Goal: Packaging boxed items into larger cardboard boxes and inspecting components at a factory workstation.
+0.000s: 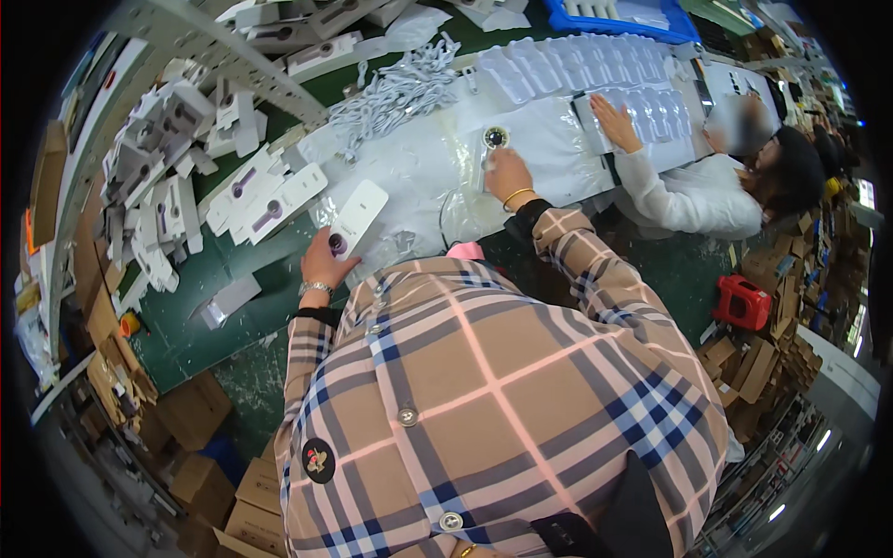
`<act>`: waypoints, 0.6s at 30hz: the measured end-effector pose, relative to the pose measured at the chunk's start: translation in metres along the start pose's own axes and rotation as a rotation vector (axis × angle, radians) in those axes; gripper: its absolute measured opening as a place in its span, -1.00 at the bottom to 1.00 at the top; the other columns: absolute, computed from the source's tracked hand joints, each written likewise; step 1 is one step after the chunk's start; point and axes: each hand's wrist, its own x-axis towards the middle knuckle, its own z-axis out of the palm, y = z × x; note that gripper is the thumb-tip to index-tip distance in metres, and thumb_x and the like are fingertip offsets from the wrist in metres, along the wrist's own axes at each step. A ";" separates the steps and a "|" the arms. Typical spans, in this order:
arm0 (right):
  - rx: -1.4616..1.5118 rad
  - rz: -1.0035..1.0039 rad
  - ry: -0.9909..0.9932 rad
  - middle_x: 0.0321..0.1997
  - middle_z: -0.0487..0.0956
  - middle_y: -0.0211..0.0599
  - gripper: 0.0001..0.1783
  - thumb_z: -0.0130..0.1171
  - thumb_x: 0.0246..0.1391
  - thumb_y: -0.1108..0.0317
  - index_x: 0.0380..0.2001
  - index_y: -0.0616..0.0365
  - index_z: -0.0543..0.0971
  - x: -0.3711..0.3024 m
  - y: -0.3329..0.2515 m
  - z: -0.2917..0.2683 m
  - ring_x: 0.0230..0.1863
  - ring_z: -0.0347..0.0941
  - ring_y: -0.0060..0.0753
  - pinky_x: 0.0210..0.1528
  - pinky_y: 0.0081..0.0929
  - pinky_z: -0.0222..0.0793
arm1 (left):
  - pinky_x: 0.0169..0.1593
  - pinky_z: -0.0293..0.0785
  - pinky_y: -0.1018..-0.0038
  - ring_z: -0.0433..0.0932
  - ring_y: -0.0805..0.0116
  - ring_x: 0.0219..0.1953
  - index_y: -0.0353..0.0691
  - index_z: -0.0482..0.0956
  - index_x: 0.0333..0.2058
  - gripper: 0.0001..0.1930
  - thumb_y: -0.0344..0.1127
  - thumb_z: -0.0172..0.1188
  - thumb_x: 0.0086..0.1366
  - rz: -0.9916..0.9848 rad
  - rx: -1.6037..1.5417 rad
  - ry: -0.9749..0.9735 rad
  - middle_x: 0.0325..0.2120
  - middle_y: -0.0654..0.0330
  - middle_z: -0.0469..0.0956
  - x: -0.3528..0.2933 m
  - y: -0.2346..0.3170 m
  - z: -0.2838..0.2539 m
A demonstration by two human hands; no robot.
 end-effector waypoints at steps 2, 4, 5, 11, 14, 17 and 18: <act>0.044 -0.139 0.314 0.21 0.51 -0.18 -0.59 0.16 0.11 0.32 0.07 -0.06 0.58 0.004 -0.006 -0.004 0.22 0.42 -0.03 0.02 -0.12 0.50 | 0.11 0.51 0.22 0.56 0.03 0.10 -0.15 0.43 0.21 -0.08 0.02 0.60 -0.13 0.064 -0.079 0.025 0.10 0.02 0.55 0.001 -0.018 0.007; -0.162 -0.357 0.355 0.27 0.45 -0.22 -0.56 0.10 0.16 0.38 0.13 -0.11 0.53 0.009 -0.005 -0.016 0.26 0.38 -0.02 0.04 -0.10 0.50 | 0.13 0.51 0.24 0.57 0.03 0.10 -0.15 0.42 0.23 -0.08 0.01 0.60 -0.12 0.087 -0.120 0.039 0.10 0.02 0.55 0.000 -0.029 0.007; -0.368 -0.553 0.404 0.33 0.40 -0.27 -0.52 0.04 0.20 0.44 0.18 -0.16 0.48 0.011 -0.004 -0.016 0.29 0.35 -0.02 0.06 -0.08 0.49 | 0.14 0.50 0.25 0.57 0.03 0.11 -0.16 0.42 0.24 -0.07 0.01 0.60 -0.12 0.077 -0.168 -0.016 0.11 0.01 0.55 -0.004 -0.028 -0.004; -0.323 -0.792 0.114 0.28 0.45 -0.31 -0.41 0.18 0.08 0.38 0.23 -0.19 0.47 0.029 -0.017 -0.013 0.29 0.31 0.05 0.16 -0.13 0.45 | 0.17 0.50 0.32 0.57 0.06 0.13 -0.18 0.39 0.27 -0.05 -0.02 0.60 -0.10 0.091 -0.342 -0.116 0.11 -0.03 0.57 -0.013 -0.044 -0.020; -0.005 -0.861 -0.041 0.27 0.47 -0.32 -0.32 0.27 -0.01 0.35 0.26 -0.20 0.45 0.019 -0.047 -0.007 0.28 0.31 0.06 0.20 -0.16 0.42 | 0.15 0.50 0.32 0.58 0.11 0.11 -0.16 0.40 0.27 -0.06 -0.06 0.61 -0.10 0.136 -0.333 -0.056 0.10 -0.01 0.57 -0.007 -0.067 -0.003; 0.099 -0.810 -0.133 0.18 0.51 -0.30 -0.19 0.36 -0.14 0.31 0.29 -0.18 0.43 -0.008 -0.112 -0.004 0.22 0.34 0.03 0.23 -0.18 0.39 | 0.17 0.49 0.32 0.57 0.13 0.12 -0.13 0.39 0.28 -0.06 -0.06 0.62 -0.10 0.167 -0.317 -0.043 0.12 -0.01 0.55 -0.004 -0.078 0.001; 0.102 -0.810 -0.135 0.18 0.51 -0.30 -0.19 0.36 -0.14 0.31 0.29 -0.18 0.43 -0.013 -0.128 -0.004 0.22 0.34 0.03 0.23 -0.18 0.39 | 0.19 0.48 0.33 0.56 0.12 0.14 -0.10 0.38 0.30 -0.04 -0.04 0.62 -0.10 0.178 -0.299 -0.054 0.15 -0.02 0.53 -0.003 -0.080 -0.003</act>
